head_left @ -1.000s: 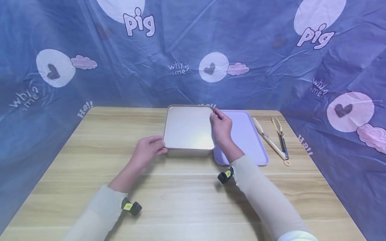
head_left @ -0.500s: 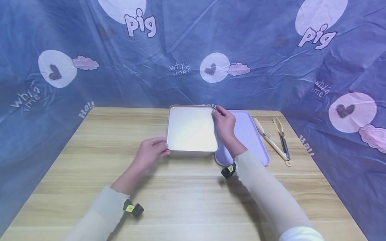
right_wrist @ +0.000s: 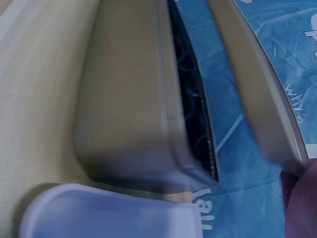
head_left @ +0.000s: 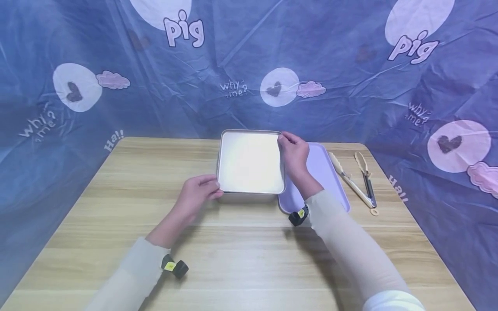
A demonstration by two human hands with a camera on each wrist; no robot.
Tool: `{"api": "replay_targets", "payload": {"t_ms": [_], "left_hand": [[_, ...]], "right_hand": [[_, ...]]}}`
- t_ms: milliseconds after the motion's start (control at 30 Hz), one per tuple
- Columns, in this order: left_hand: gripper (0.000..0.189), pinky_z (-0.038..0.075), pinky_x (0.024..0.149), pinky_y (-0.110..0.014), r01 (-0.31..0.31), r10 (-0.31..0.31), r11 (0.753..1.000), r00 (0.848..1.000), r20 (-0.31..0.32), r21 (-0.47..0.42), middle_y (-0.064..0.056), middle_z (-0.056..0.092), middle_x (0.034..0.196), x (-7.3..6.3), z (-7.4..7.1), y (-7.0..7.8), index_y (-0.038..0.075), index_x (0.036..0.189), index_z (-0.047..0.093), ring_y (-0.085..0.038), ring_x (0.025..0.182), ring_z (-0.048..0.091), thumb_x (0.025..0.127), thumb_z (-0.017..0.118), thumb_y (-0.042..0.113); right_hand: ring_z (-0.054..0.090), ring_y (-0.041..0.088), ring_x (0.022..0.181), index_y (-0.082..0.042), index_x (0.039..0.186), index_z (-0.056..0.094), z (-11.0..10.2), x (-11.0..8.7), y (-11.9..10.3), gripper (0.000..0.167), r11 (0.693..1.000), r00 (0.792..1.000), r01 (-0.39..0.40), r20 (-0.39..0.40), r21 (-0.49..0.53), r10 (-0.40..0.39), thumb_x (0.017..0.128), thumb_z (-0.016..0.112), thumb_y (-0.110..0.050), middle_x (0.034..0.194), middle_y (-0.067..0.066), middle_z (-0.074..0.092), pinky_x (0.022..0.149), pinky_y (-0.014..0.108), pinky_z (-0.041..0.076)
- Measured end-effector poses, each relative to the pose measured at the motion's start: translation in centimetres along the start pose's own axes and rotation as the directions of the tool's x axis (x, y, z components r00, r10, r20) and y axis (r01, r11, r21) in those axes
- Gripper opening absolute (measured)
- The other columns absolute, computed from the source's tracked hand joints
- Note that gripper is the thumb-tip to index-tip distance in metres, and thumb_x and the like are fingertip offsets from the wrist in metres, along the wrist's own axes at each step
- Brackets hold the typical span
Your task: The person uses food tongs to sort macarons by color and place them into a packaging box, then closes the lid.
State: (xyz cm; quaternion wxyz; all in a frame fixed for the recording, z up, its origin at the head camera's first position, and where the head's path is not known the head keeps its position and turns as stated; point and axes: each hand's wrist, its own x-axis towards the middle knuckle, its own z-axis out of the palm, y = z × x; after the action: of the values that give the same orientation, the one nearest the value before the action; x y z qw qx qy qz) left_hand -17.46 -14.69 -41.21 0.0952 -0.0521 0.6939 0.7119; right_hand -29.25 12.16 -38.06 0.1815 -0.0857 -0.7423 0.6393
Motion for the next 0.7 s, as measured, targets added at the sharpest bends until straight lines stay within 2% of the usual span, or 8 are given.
{"api": "replay_targets", "payload": {"t_ms": [200, 333, 433, 567, 700], "left_hand": [[0.046, 0.060, 0.088, -0.026, -0.008, 0.008, 1.000, 1.000, 0.004, -0.029, -0.027, 0.064, 0.127, 0.5, 0.2, 0.5, -0.006, 0.144, 0.049, -0.015, 0.088, 0.074, 0.101, 0.058, 0.006], [0.044, 0.059, 0.089, -0.025, -0.015, 0.015, 0.999, 1.000, 0.001, -0.042, -0.026, 0.062, 0.126, 0.9, 0.1, 0.9, -0.004, 0.144, 0.049, -0.015, 0.088, 0.073, 0.103, 0.055, 0.009], [0.043, 0.059, 0.089, -0.025, -0.004, 0.004, 0.999, 1.000, -0.014, -0.051, -0.022, 0.061, 0.129, 1.2, 0.1, 1.2, -0.001, 0.145, 0.050, -0.014, 0.089, 0.072, 0.105, 0.053, 0.013], [0.043, 0.059, 0.089, -0.025, 0.001, -0.003, 0.997, 1.000, -0.024, -0.076, -0.020, 0.059, 0.132, 1.7, 0.1, 1.7, 0.001, 0.145, 0.051, -0.014, 0.090, 0.072, 0.105, 0.053, 0.017], [0.043, 0.059, 0.090, -0.024, -0.005, 0.002, 0.996, 0.999, -0.034, -0.092, -0.019, 0.057, 0.133, 2.2, 0.1, 2.1, 0.000, 0.145, 0.050, -0.015, 0.089, 0.071, 0.105, 0.053, 0.018]], "right_hand": [[0.066, 0.017, 0.116, -0.006, 0.118, 0.076, -0.6, 0.2, -1.8, 0.027, 0.999, 1.000, 0.021, 0.001, 0.026, -0.021, 0.094, 0.071, -0.018, 0.122, 0.011, 0.073, 0.100, 0.027, 0.054], [0.069, 0.013, 0.106, -0.005, 0.118, 0.075, -1.2, 0.1, -3.2, 0.027, 0.998, 0.999, 0.031, 0.015, 0.062, -0.032, 0.094, 0.070, -0.017, 0.118, 0.012, 0.074, 0.094, 0.024, 0.055], [0.069, 0.009, 0.089, -0.005, 0.119, 0.075, -1.6, -0.1, -4.1, 0.028, 0.995, 0.999, 0.030, 0.028, 0.092, -0.033, 0.095, 0.070, -0.018, 0.106, 0.006, 0.077, 0.080, 0.020, 0.056], [0.060, 0.006, 0.067, -0.004, 0.118, 0.075, -2.1, -0.6, -5.3, 0.028, 0.988, 0.999, 0.030, 0.030, 0.152, -0.035, 0.094, 0.072, -0.018, 0.087, -0.002, 0.072, 0.060, 0.018, 0.050], [0.058, 0.008, 0.061, -0.004, 0.119, 0.074, -2.4, -1.2, -6.3, 0.030, 0.978, 0.998, 0.042, 0.030, 0.204, -0.049, 0.093, 0.074, -0.018, 0.081, -0.003, 0.070, 0.052, 0.018, 0.047]]}}
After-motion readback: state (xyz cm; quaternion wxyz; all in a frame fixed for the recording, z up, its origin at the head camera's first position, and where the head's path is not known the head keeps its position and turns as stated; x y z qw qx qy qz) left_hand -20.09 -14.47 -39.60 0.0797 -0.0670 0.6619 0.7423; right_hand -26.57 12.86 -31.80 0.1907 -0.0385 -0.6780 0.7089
